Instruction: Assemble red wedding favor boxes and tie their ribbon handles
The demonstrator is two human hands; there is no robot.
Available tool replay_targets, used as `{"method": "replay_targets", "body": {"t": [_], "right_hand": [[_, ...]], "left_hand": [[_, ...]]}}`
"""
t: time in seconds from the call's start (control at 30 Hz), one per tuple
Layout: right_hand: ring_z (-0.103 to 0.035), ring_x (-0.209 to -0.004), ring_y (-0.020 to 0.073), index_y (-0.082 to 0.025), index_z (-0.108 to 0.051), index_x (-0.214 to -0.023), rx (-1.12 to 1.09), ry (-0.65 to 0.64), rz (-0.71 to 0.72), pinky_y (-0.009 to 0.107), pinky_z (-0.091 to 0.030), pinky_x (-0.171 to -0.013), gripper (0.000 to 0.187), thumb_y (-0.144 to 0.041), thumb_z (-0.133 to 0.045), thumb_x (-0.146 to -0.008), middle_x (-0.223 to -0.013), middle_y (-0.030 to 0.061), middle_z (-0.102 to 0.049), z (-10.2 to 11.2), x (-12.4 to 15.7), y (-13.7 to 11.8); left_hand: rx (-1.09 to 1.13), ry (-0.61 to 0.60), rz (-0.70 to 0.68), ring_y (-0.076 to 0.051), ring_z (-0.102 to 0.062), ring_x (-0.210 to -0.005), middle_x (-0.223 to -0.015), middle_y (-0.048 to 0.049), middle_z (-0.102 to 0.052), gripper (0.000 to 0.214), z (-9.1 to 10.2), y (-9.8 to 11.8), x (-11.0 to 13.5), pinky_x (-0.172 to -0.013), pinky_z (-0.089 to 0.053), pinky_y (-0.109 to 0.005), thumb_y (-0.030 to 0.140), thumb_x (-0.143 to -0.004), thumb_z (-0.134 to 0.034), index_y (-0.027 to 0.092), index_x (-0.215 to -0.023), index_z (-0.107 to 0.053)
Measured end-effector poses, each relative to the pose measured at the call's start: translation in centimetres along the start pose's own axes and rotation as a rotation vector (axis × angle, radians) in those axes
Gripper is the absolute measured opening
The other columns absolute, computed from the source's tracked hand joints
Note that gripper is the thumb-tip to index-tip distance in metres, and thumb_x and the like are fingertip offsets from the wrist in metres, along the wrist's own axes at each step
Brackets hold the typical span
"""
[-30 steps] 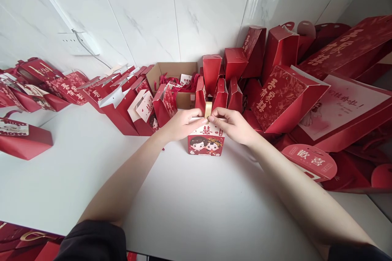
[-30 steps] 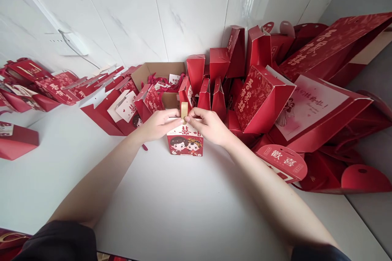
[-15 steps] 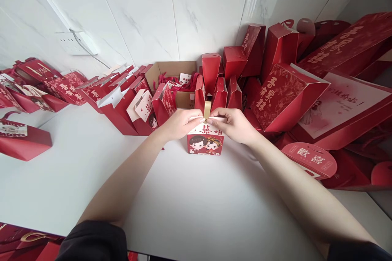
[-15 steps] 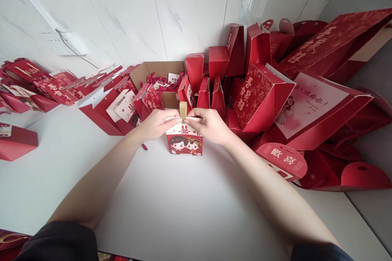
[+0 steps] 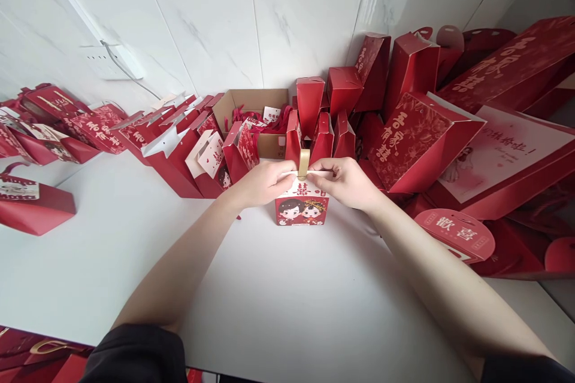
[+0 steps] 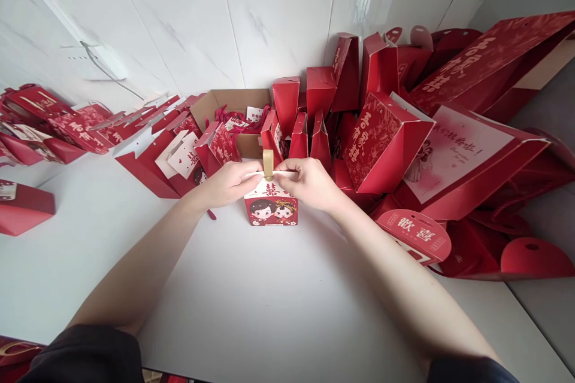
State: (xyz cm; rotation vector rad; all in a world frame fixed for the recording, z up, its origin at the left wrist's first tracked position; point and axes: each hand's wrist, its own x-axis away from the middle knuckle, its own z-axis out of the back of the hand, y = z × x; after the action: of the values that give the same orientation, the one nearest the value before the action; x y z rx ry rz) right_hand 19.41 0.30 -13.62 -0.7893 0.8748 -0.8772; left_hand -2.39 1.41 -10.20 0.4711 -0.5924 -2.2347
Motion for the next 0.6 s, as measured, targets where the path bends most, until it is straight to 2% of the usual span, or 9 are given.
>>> {"method": "replay_targets", "body": {"t": [0.2,0.37,0.47,0.53,0.6], "right_hand": [[-0.047,-0.061,0.0105,-0.016,-0.064,-0.078,0.011,0.049,0.02,0.023,-0.039,-0.057,0.011,-0.026,-0.062,-0.081,-0.066,-0.0016,-0.056,-0.5,0.0,0.2],[-0.048,-0.062,0.0114,-0.015,-0.065,-0.081,-0.025,0.022,0.022,0.024,-0.039,-0.057,0.016,-0.03,-0.061,-0.084,-0.069,-0.0007,-0.057,-0.4,0.0,0.3],[-0.049,-0.065,0.0125,-0.017,-0.063,-0.084,-0.023,0.005,0.026,0.025,-0.04,-0.059,0.017,-0.034,-0.061,-0.086,-0.072,-0.0006,-0.058,-0.6,-0.1,0.4],[-0.052,-0.069,0.0135,-0.019,-0.06,-0.088,-0.036,0.008,0.06,0.025,-0.043,-0.063,0.017,-0.034,-0.066,-0.083,-0.079,-0.0006,-0.059,-0.8,-0.1,0.4],[-0.055,-0.075,0.0152,-0.021,-0.057,-0.092,-0.066,0.03,0.093,0.027,-0.046,-0.069,0.025,-0.034,-0.072,-0.078,-0.087,-0.0001,-0.061,-1.2,-0.2,0.5]], "left_hand": [[0.008,0.022,-0.039,-0.01,-0.037,-0.061,-0.068,0.0029,-0.041,0.017,-0.1,0.0,-0.1,-0.057,-0.026,-0.025,0.023,-0.09,-0.043,0.017,-0.08,-0.055],[0.015,0.037,-0.034,-0.01,-0.039,-0.06,-0.067,0.0024,-0.044,0.017,0.0,-0.2,-0.1,-0.057,-0.027,-0.025,0.023,-0.088,-0.044,0.017,-0.075,-0.055],[0.046,0.036,-0.001,-0.01,-0.042,-0.061,-0.069,0.0015,-0.049,0.018,0.2,-0.1,-0.1,-0.057,-0.029,-0.025,0.025,-0.089,-0.045,0.016,-0.077,-0.056],[0.065,0.032,0.018,-0.011,-0.044,-0.062,-0.071,0.0011,-0.052,0.02,0.2,-0.1,-0.1,-0.057,-0.03,-0.025,0.026,-0.09,-0.043,0.016,-0.078,-0.056],[0.076,0.033,0.034,-0.011,-0.045,-0.062,-0.072,0.0008,-0.053,0.022,0.2,0.0,-0.1,-0.057,-0.031,-0.025,0.027,-0.091,-0.042,0.017,-0.08,-0.057]]}}
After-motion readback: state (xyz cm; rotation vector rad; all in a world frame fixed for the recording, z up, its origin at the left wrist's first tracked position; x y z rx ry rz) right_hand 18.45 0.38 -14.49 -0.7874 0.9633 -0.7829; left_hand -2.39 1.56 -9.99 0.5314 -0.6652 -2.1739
